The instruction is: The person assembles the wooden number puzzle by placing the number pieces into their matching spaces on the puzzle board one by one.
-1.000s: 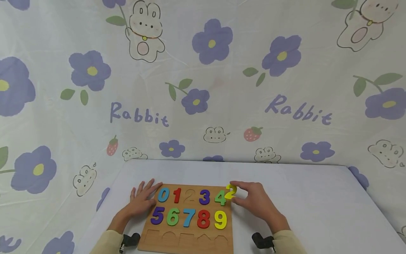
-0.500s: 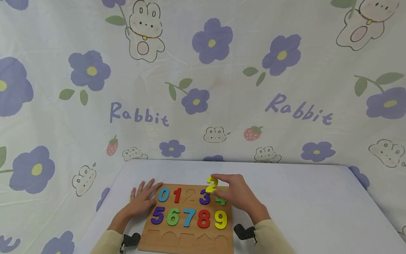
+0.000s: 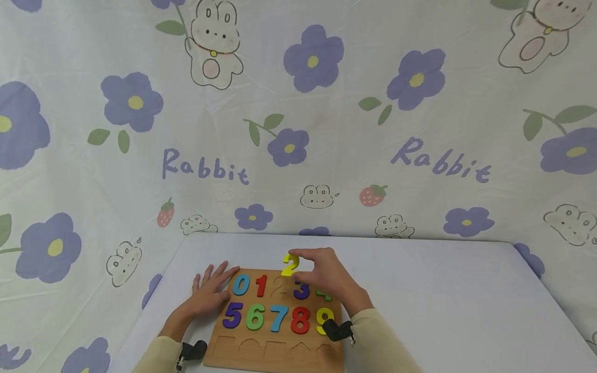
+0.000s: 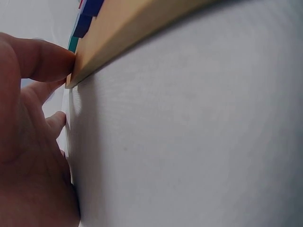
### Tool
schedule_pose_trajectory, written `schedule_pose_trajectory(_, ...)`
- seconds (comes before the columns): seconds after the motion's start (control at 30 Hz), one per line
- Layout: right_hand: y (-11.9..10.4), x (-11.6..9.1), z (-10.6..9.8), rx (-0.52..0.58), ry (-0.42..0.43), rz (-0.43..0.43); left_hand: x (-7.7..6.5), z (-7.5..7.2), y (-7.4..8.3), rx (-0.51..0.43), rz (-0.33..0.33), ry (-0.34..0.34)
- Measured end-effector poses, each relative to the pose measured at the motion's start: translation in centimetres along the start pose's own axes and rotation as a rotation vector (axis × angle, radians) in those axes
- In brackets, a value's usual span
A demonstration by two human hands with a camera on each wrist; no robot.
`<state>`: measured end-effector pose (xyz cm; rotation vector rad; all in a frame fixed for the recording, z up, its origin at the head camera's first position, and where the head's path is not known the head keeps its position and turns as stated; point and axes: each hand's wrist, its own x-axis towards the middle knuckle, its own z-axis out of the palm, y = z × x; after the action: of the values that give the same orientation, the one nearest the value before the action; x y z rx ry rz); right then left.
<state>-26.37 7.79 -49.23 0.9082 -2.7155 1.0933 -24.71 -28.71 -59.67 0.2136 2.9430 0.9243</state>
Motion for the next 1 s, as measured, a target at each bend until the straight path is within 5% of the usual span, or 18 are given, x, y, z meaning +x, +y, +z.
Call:
schedule_pose_trajectory(0.67,0.4,0.9,5.3,0.108,-0.136,0.077,-0.3,-0.6,0.6,-0.021,0.011,-0.015)
schedule_pose_trajectory(1.0,0.8,0.8,7.0,-0.003,-0.173,0.105,-0.2,-0.6,0.3,-0.009,-0.004,-0.035)
